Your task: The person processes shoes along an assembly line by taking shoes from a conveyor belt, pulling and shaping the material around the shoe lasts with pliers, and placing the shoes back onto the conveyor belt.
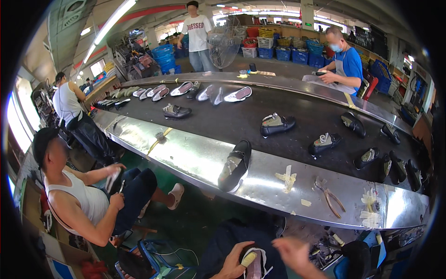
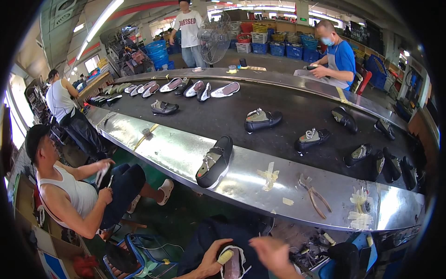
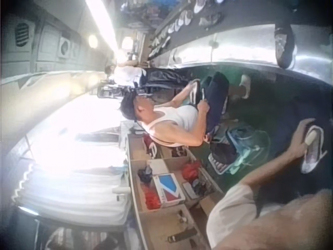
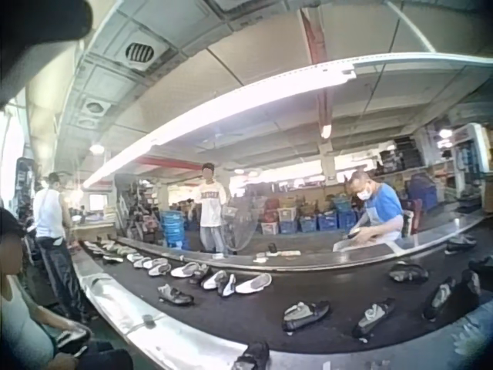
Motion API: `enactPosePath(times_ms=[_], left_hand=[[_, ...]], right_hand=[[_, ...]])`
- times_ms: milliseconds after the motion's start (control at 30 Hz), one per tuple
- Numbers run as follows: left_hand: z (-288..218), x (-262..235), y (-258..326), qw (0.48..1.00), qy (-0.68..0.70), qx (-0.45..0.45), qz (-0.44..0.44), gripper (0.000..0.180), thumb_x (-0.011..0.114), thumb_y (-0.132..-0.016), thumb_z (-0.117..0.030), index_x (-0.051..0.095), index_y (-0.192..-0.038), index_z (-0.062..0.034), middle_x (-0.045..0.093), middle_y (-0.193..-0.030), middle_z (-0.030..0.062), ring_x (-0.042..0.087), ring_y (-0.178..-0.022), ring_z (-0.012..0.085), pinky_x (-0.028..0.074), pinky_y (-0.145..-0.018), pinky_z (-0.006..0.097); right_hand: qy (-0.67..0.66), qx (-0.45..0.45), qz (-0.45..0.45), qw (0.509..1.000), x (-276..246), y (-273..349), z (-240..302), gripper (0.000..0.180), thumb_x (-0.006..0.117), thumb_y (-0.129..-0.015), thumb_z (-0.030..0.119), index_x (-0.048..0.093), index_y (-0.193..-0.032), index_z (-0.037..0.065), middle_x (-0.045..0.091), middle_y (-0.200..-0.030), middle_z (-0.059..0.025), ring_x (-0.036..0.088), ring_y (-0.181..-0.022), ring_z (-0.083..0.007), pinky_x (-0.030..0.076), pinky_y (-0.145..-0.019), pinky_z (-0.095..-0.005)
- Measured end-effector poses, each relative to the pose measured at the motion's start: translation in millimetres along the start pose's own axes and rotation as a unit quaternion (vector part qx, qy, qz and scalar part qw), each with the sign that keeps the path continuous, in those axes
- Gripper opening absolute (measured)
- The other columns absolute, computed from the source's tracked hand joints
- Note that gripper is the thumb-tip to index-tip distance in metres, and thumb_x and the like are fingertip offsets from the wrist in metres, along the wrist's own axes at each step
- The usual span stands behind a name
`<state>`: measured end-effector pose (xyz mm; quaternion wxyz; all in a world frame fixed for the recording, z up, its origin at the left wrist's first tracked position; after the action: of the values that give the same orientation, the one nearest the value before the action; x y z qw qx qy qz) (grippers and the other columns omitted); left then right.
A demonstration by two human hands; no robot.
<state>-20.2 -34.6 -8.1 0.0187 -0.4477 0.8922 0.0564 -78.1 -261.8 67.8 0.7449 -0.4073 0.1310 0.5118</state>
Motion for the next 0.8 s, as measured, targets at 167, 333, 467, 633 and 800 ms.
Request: enactPosePath(times_ms=[167, 333, 467, 633, 800], left_hand=[[22, -16, 7, 0.989, -0.006, -0.04, -0.144, 0.038, 0.067, -0.109, -0.016, 0.055, -0.145, -0.0067, 0.065, -0.129, 0.0076, 0.061, -0.119, 0.0171, 0.048, -0.108, 0.032], [46, -16, 1, 0.997, 0.05, -0.037, -0.044, 0.054, 0.071, -0.104, -0.014, 0.053, -0.154, -0.006, 0.06, -0.147, 0.0129, 0.057, -0.139, 0.0232, 0.043, -0.12, 0.036], [25, -15, -7, 0.998, -0.027, 0.011, -0.05, 0.056, 0.074, -0.101, -0.016, 0.057, -0.153, -0.0042, 0.06, -0.153, 0.0161, 0.055, -0.145, 0.0284, 0.041, -0.123, 0.04], [27, -11, -10, 0.996, 0.07, -0.038, -0.036, 0.052, 0.069, -0.102, -0.012, 0.057, -0.152, -0.0046, 0.055, -0.156, 0.0134, 0.054, -0.144, 0.0259, 0.039, -0.122, 0.036], [38, -17, 6, 0.992, 0.083, -0.073, -0.065, 0.051, 0.067, -0.104, -0.014, 0.056, -0.153, -0.0058, 0.054, -0.158, 0.014, 0.052, -0.147, 0.0267, 0.038, -0.123, 0.037]], right_hand=[[0.448, 0.048, -0.181, 0.874, -111, -40, -42, 0.043, 0.077, -0.093, 0.019, 0.068, -0.133, 0.004, 0.066, -0.131, -0.0185, 0.065, -0.114, -0.0389, 0.053, -0.093, -0.0511], [0.412, 0.114, -0.041, 0.903, -112, -18, -109, 0.064, 0.077, -0.093, 0.021, 0.056, -0.151, 0.005, 0.059, -0.14, -0.0183, 0.059, -0.123, -0.0409, 0.049, -0.1, -0.0527], [0.486, 0.1, -0.012, 0.868, -102, -64, -110, 0.052, 0.066, -0.102, 0.037, 0.06, -0.141, 0.003, 0.062, -0.127, -0.0198, 0.062, -0.116, -0.0403, 0.052, -0.096, -0.0525], [0.355, 0.128, 0.019, 0.926, -95, -72, -124, 0.036, 0.063, -0.106, 0.036, 0.067, -0.119, 0.002, 0.069, -0.116, -0.0184, 0.069, -0.103, -0.0364, 0.055, -0.086, -0.0472], [-0.291, 0.408, 0.217, 0.838, -25, 6, -34, 0.041, 0.051, -0.115, 0.041, 0.068, -0.115, 0.003, 0.073, -0.087, -0.0055, 0.073, -0.086, -0.0142, 0.055, -0.066, -0.0293]])
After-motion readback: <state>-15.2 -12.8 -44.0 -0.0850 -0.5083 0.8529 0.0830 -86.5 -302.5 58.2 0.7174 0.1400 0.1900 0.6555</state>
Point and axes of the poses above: each hand's wrist, its own y-axis away from the middle knuckle, its own x-axis out of the palm, z = x × y, the point moved 4 cm from there along -y, towards the middle knuckle
